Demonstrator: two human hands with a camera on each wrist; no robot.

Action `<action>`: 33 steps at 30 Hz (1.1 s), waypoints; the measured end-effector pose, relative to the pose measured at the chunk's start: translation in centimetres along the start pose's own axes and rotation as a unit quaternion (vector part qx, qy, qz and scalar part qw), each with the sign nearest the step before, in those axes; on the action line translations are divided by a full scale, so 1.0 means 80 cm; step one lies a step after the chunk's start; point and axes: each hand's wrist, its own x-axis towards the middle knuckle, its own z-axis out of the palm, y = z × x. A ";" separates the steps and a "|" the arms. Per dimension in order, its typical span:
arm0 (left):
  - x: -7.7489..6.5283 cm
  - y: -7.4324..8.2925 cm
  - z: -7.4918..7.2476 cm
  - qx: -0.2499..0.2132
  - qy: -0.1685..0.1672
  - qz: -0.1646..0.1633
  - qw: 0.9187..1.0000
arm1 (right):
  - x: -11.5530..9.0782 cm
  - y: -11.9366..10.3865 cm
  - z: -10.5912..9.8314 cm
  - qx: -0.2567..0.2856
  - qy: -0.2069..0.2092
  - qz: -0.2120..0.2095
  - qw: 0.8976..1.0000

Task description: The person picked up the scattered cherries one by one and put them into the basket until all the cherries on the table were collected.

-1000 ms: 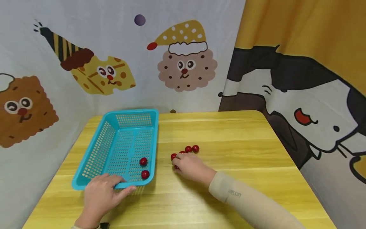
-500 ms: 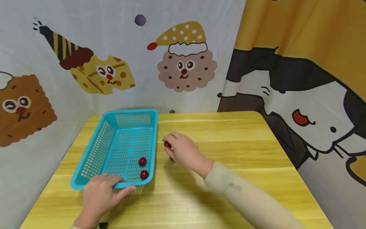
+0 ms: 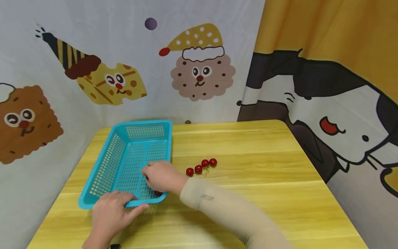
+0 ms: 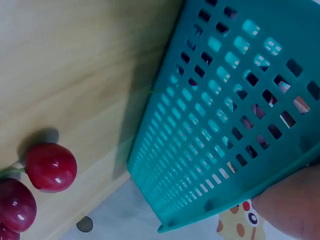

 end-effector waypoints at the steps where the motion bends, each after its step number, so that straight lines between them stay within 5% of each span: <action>1: 0.000 0.000 0.000 -0.001 0.001 -0.001 1.000 | 0.002 -0.001 0.004 -0.010 -0.002 0.002 1.000; 12: 0.002 0.001 -0.001 0.000 0.029 0.009 1.000 | 0.003 -0.004 0.014 -0.039 0.017 0.021 0.999; 33: -0.001 0.002 0.001 0.005 0.014 0.005 1.000 | 0.002 -0.006 0.015 -0.031 -0.015 0.045 0.998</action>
